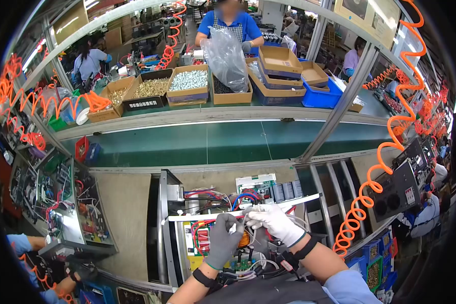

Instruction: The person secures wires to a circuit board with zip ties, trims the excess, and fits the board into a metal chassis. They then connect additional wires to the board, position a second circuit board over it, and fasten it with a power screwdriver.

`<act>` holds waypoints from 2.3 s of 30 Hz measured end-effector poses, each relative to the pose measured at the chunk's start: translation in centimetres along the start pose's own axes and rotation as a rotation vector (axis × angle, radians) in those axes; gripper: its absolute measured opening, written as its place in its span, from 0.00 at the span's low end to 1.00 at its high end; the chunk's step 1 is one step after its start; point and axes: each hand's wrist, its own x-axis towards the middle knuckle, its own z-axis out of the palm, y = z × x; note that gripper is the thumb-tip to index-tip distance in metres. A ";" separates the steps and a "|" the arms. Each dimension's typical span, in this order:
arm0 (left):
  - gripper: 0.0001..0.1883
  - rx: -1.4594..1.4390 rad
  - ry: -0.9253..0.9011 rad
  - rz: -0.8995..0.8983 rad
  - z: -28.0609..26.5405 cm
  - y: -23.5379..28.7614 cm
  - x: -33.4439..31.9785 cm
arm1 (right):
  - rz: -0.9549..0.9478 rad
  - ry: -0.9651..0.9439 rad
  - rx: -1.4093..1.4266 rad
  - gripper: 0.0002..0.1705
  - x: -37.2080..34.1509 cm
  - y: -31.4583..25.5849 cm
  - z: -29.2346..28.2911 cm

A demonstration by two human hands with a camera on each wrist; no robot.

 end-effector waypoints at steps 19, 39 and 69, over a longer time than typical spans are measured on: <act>0.09 0.146 -0.061 0.047 -1.0 -0.1 0.2 | -0.601 0.058 -0.951 0.10 -2.0 -1.9 3.6; 0.20 0.011 -0.476 -0.451 -1.8 3.7 3.2 | -0.534 0.110 -1.804 0.12 -0.7 2.3 2.4; 0.18 0.046 -0.285 -0.234 -2.0 0.6 -0.2 | -0.794 0.002 -1.570 0.18 -0.2 2.2 2.4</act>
